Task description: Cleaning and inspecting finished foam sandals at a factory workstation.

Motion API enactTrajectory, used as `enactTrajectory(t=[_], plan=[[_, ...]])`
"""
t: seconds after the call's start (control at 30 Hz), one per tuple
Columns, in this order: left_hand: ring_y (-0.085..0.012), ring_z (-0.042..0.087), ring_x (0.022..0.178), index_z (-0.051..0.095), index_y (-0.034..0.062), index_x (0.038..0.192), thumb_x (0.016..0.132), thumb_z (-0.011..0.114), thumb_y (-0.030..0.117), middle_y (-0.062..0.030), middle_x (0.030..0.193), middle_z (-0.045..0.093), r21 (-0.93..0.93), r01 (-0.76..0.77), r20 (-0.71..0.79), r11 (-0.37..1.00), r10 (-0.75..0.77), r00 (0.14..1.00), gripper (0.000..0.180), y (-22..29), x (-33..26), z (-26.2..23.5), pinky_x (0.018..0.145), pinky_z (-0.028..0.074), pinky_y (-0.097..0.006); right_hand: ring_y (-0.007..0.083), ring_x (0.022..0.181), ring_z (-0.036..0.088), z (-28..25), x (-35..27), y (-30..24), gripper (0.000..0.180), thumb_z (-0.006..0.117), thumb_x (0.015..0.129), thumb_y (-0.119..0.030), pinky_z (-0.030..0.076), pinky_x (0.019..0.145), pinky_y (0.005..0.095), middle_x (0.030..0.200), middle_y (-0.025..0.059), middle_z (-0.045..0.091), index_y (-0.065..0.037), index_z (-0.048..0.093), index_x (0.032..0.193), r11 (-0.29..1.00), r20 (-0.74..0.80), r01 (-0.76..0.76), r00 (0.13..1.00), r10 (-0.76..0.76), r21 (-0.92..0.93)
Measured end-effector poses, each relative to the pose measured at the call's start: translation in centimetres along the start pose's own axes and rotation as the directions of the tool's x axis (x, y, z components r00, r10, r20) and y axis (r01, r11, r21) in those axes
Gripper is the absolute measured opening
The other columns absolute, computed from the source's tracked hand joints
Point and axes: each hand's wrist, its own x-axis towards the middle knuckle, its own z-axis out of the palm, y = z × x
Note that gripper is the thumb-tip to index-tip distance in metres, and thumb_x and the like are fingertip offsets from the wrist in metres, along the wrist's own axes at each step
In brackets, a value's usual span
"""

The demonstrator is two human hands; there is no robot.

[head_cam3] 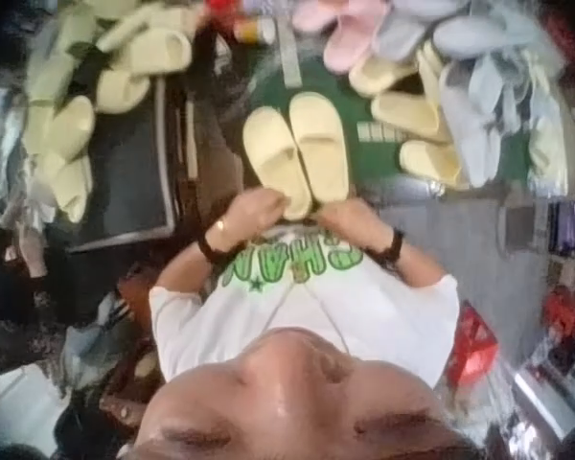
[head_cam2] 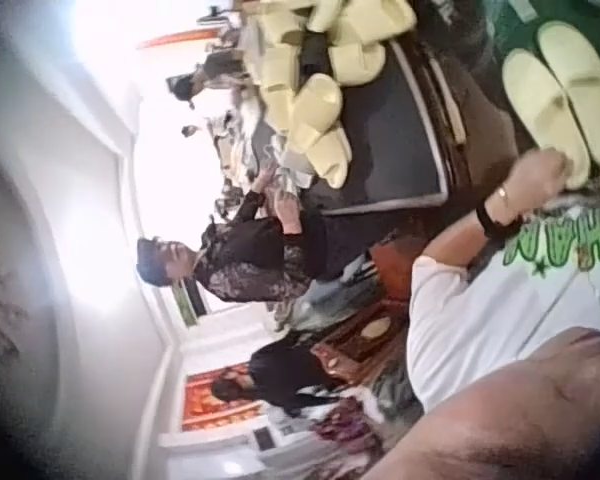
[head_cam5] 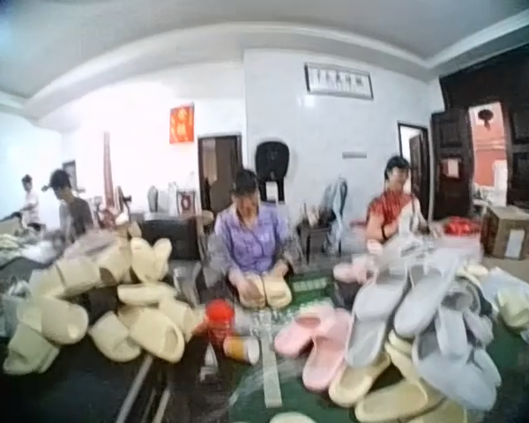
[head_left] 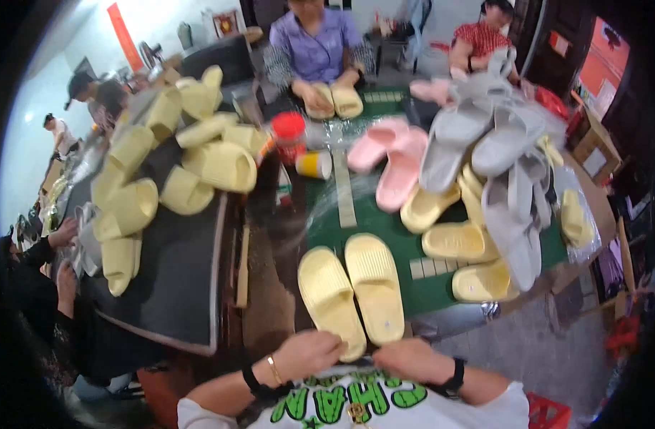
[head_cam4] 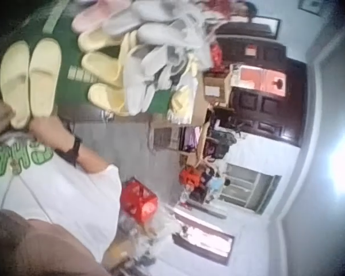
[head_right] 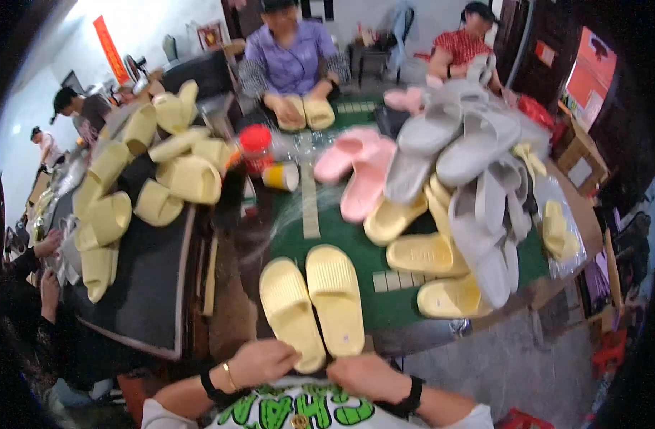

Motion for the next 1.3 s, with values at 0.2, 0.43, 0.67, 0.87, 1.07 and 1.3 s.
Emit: enactTrajectory(t=[0.2, 0.43, 0.67, 0.87, 1.07, 1.3], plan=[[-0.0169, 0.061, 0.088, 0.06, 0.0012, 0.112, 0.078, 0.057, 0.013, -0.0051, 0.093, 0.056, 0.026, -0.242, -0.191, 0.97, 0.243, 0.951, 0.037, 2.1, 0.8, 1.2, 0.074, 0.053, -0.028, 0.027, 0.079, 0.065, 1.0, -1.3, -0.1, 0.019, 0.056, 0.091, -0.029, 0.053, 0.065, 0.0394, 0.084, 0.0062, 0.065, -0.013, 0.064, 0.096, 0.999, -0.124, 0.006, 0.992, -0.011, -0.048], [-0.0195, 0.061, 0.085, 0.061, 0.0023, 0.106, 0.077, 0.058, 0.012, -0.0057, 0.09, 0.058, 0.028, -0.143, -0.04, 0.989, 0.144, 0.989, 0.031, -0.2, 0.1, 3.8, 0.069, 0.052, -0.029, 0.0297, 0.076, 0.065, 1.1, -0.5, 1.9, 0.012, 0.059, 0.087, -0.022, 0.052, 0.063, 0.0419, 0.08, 0.0087, 0.065, -0.011, 0.062, 0.09, 0.994, -0.175, -0.095, 0.981, 0.084, -0.051], [-0.0205, 0.059, 0.078, 0.064, 0.0025, 0.102, 0.075, 0.061, 0.01, -0.0055, 0.088, 0.057, 0.077, -0.006, -0.088, 0.997, 0.013, 0.996, 0.028, -2.2, 0.6, 2.5, 0.063, 0.05, -0.033, 0.0331, 0.077, 0.065, -0.2, 2.7, 2.9, 0.01, 0.054, 0.082, -0.012, 0.052, 0.061, 0.0432, 0.079, 0.013, 0.063, -0.007, 0.059, 0.088, 0.981, -0.156, -0.14, 0.981, 0.118, -0.137], [-0.019, 0.058, 0.075, 0.065, 0.0063, 0.101, 0.075, 0.061, 0.01, -0.0035, 0.088, 0.057, 0.233, 0.176, -0.218, 0.957, -0.125, 0.968, 0.027, -3.6, 2.1, 3.4, 0.063, 0.049, -0.032, 0.03, 0.078, 0.065, -0.5, 4.8, 4.3, 0.014, 0.055, 0.088, -0.018, 0.053, 0.064, 0.0415, 0.081, 0.0097, 0.064, -0.009, 0.063, 0.097, 0.962, -0.287, -0.225, 0.942, 0.174, -0.157], [-0.0194, 0.059, 0.073, 0.064, 0.0063, 0.111, 0.077, 0.059, 0.008, -0.0036, 0.087, 0.059, 0.213, 0.364, -0.28, 0.907, -0.3, 0.912, 0.035, -2.4, 2.1, 4.3, 0.065, 0.05, -0.031, 0.0303, 0.075, 0.064, 0.1, 6.0, 5.6, 0.024, 0.056, 0.085, -0.01, 0.053, 0.061, 0.0392, 0.088, 0.0117, 0.058, -0.003, 0.054, 0.109, 0.942, -0.439, -0.258, 0.887, 0.142, -0.215], [-0.0199, 0.058, 0.065, 0.063, 0.0076, 0.114, 0.077, 0.067, 0.014, -0.0044, 0.079, 0.057, 0.049, 0.213, -0.298, 0.976, -0.189, 0.936, 0.037, 0.3, 3.2, 3.7, 0.057, 0.048, -0.032, 0.0302, 0.085, 0.062, 0.5, 6.0, 6.0, 0.031, 0.054, 0.081, -0.004, 0.054, 0.067, 0.0377, 0.094, 0.0137, 0.055, 0.0, 0.054, 0.112, 0.948, -0.508, -0.275, 0.846, 0.16, -0.159]])
